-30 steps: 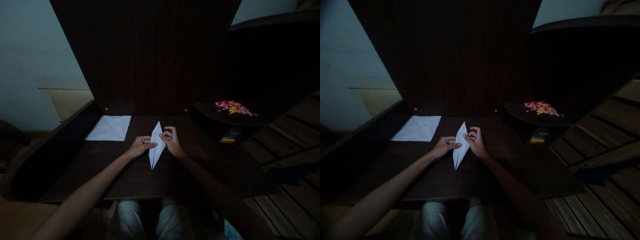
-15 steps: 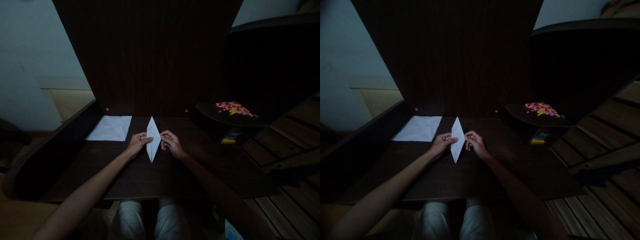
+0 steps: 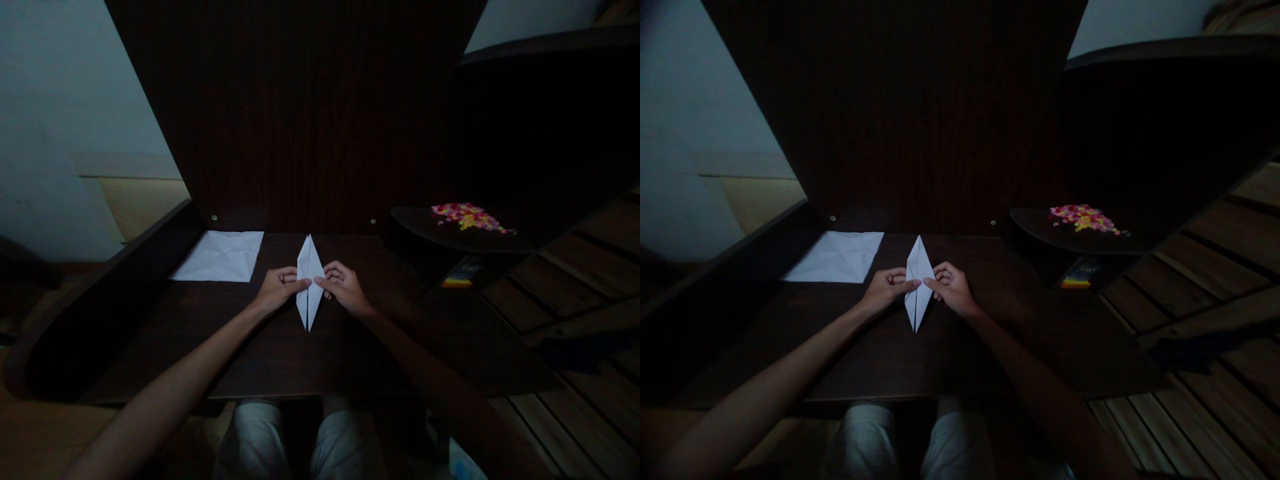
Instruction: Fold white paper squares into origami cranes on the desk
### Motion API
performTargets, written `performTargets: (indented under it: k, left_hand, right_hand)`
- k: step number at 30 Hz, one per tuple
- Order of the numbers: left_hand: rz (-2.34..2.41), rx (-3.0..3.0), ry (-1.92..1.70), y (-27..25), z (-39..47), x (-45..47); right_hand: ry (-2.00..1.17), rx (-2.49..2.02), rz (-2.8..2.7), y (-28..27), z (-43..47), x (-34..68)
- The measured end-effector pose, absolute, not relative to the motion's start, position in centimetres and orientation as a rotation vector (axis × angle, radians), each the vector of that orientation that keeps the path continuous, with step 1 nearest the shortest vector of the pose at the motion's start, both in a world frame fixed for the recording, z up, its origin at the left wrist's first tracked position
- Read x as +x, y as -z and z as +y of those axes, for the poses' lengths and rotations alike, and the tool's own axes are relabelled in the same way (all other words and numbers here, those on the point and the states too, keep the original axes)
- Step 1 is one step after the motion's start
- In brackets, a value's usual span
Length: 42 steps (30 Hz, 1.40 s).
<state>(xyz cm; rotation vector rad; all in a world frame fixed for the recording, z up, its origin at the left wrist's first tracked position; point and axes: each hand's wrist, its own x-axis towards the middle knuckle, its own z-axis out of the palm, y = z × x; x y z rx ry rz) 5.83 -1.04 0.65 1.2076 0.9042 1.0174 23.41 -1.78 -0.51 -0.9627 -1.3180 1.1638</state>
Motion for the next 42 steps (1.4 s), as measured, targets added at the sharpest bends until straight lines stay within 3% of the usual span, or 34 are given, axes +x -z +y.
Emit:
performTargets:
  k: [10,42]
  left_hand:
    - [0.915,1.237,-1.019,-0.61,-1.09,5.87]
    - [0.926,1.175,-0.999,-0.46,-0.78,5.70]
  right_hand:
    - [-1.049,-1.007,-1.284,0.39,-1.75,23.31]
    - [-1.223,-0.767,-1.326,0.63,-2.01,23.55]
